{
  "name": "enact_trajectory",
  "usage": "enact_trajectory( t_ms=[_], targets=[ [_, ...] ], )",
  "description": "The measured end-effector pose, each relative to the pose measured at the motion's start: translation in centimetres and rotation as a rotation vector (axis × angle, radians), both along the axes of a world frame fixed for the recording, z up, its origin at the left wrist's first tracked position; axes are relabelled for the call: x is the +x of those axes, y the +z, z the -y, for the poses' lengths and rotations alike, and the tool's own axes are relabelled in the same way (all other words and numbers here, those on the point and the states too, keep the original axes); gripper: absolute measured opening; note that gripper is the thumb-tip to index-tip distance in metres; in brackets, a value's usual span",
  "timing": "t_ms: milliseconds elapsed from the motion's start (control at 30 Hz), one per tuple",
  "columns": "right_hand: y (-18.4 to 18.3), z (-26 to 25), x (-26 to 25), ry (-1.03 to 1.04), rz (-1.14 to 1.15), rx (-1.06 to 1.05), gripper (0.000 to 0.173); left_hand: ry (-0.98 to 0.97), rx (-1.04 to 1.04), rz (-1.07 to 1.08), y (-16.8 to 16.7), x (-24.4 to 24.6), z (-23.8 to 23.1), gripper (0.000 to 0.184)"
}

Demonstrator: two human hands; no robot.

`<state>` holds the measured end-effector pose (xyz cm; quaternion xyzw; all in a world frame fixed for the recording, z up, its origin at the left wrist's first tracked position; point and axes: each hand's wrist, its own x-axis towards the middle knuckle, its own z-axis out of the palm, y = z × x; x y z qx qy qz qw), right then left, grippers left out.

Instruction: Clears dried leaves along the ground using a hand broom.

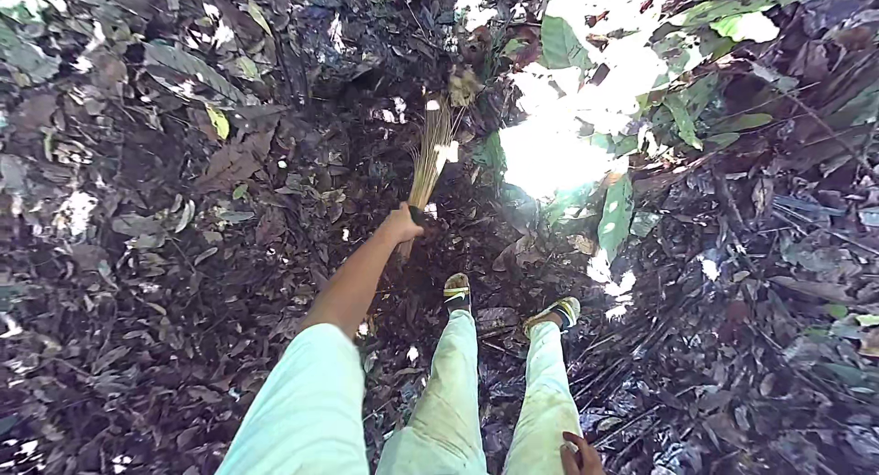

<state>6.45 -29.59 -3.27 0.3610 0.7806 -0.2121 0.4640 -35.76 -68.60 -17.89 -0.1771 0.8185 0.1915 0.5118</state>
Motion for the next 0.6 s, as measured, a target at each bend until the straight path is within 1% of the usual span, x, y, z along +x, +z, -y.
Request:
enact_trajectory(
  t_ms=[67, 100, 167, 200, 267, 300, 367, 433, 467, 500, 533, 600],
  targets=[
    [0.0, 0.1, -0.3, -0.014, -0.015, 0.007, 0.039, -0.067, -0.055, -0.027, 0.9, 2.6, 4.3, 0.09],
    [0.1, 0.1, -0.4, -0.015, -0.018, 0.009, 0.04, -0.091, -0.084, -0.042, 1.5, 5.0, 6.9, 0.089],
    [0.1, 0.1, -0.6, -0.015, -0.033, -0.001, 0.04, -0.123, -0.15, -0.017, 4.1, 9.6, 11.3, 0.092],
    [-0.1, 0.2, -0.7, -0.02, -0.042, -0.008, 0.04, -0.117, -0.179, 0.005, 5.6, 11.4, 12.5, 0.093],
    [-0.2, 0.2, -0.5, -0.023, -0.046, -0.007, 0.04, -0.036, -0.196, 0.035, 7.4, 14.3, 12.8, 0.095],
    [-0.3, 0.3, -0.6, -0.024, -0.046, -0.007, 0.04, 0.027, -0.19, 0.044, 7.2, 14.8, 11.8, 0.095],
    [-0.3, 0.5, -0.7, -0.034, -0.048, 0.0, 0.039, 0.204, -0.134, 0.054, 5.4, 13.8, 8.0, 0.092],
    [-0.2, 0.8, -0.7, -0.044, -0.039, 0.006, 0.038, 0.401, -0.006, 0.068, 2.6, 10.7, 2.7, 0.087],
    [-0.2, 0.9, -0.5, -0.047, -0.033, 0.008, 0.038, 0.462, 0.065, 0.074, 1.1, 9.1, -0.1, 0.085],
    [-0.2, 1.0, -0.3, -0.047, -0.03, 0.012, 0.038, 0.464, 0.117, 0.077, 0.2, 7.6, -2.9, 0.084],
    [-0.3, 1.1, -0.2, -0.047, -0.031, 0.016, 0.037, 0.41, 0.151, 0.083, 0.1, 6.3, -5.5, 0.085],
    [-0.6, 1.2, -0.1, -0.049, -0.038, 0.004, 0.038, 0.235, 0.212, 0.054, 0.9, 4.2, -9.3, 0.089]
  ],
)
